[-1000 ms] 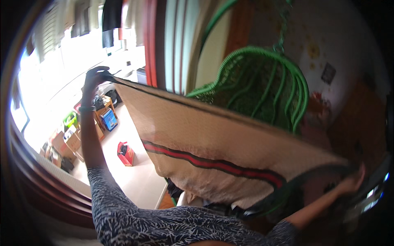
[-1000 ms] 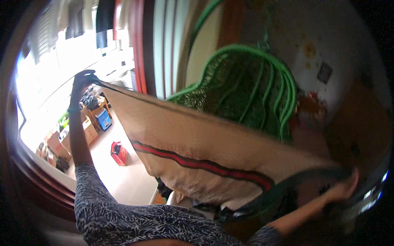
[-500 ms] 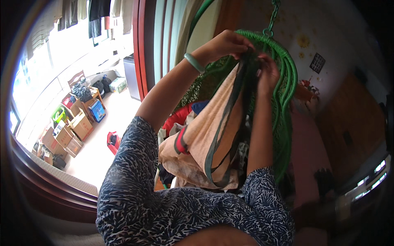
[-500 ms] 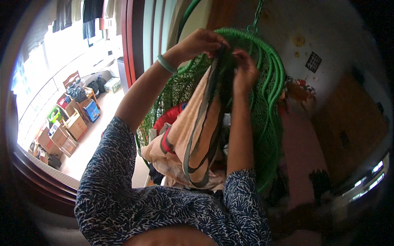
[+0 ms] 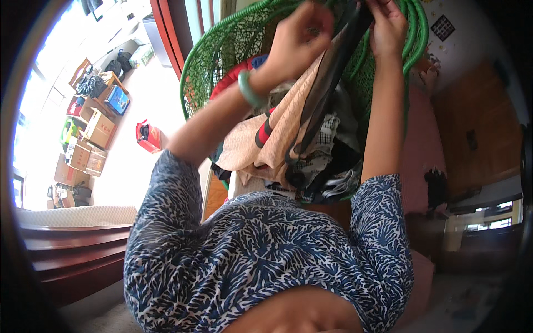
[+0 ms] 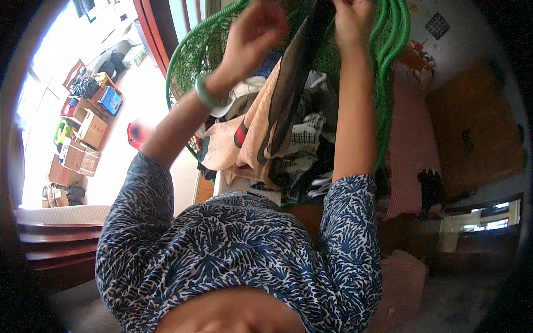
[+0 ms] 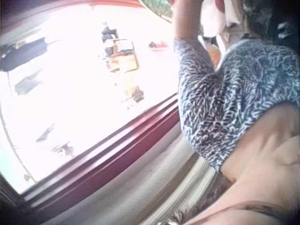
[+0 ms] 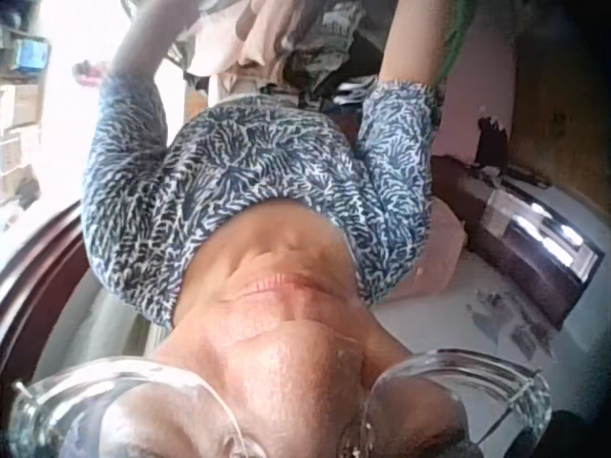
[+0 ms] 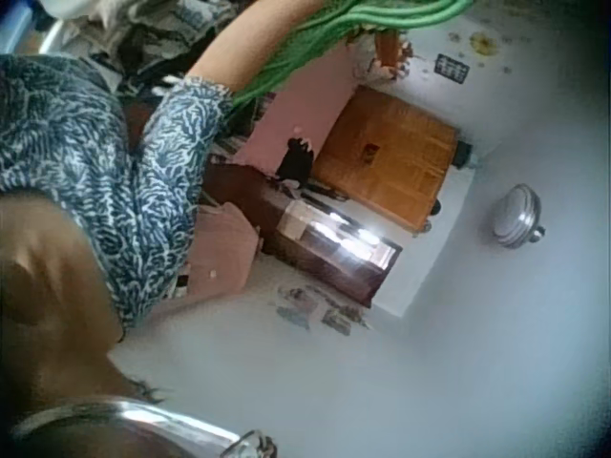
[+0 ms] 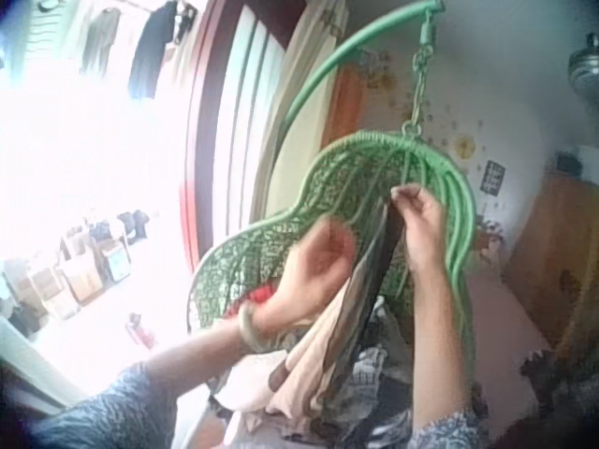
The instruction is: The person sorts through a green laundry basket filled with various garments, picking up items one by one. They unfold each piece, shake it out, and fold it neatly before placing it on a pink-covered surface. The process is repeated for multiple items including patterned shirts and pants.
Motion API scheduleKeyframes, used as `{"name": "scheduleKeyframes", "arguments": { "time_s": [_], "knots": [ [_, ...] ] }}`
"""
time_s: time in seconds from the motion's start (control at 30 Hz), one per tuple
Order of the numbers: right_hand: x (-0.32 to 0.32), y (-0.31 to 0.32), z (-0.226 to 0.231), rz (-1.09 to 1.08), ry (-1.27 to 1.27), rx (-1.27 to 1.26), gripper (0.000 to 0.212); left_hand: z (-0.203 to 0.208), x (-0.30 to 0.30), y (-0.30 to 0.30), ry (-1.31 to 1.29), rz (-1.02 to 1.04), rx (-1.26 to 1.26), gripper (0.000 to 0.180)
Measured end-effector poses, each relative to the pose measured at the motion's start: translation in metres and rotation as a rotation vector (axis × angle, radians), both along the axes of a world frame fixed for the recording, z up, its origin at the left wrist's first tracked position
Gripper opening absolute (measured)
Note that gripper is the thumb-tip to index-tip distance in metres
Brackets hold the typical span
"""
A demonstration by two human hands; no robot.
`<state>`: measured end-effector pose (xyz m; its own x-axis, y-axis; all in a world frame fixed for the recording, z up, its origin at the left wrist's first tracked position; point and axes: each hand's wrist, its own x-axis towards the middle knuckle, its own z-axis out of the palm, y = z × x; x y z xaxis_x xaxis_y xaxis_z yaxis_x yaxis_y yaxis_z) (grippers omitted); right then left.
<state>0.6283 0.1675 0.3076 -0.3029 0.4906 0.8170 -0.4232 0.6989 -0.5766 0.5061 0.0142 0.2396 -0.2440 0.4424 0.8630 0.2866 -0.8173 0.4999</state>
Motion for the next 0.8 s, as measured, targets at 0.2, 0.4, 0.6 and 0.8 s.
{"name": "scheduleKeyframes", "arguments": {
  "time_s": [0.2, 0.4, 0.6, 0.8],
  "knots": [
    [0.009, -0.01, 0.003, 0.129, 0.058, -0.12, 0.004, -0.138, 0.035, -0.049, 0.035, 0.263, -0.211, 0.028],
    [0.012, -0.01, 0.002, 0.075, 0.03, -0.093, 0.004, -0.194, 0.038, -0.062, 0.112, 0.17, -0.519, 0.036],
    [0.016, -0.001, -0.007, 0.075, 0.042, -0.096, 0.006, -0.238, 0.056, -0.058, 0.177, 0.293, -0.602, 0.046],
    [0.019, 0.007, -0.012, 0.062, 0.06, -0.104, 0.006, -0.257, 0.06, -0.057, 0.274, 0.362, -0.513, 0.039]
  ]
}}
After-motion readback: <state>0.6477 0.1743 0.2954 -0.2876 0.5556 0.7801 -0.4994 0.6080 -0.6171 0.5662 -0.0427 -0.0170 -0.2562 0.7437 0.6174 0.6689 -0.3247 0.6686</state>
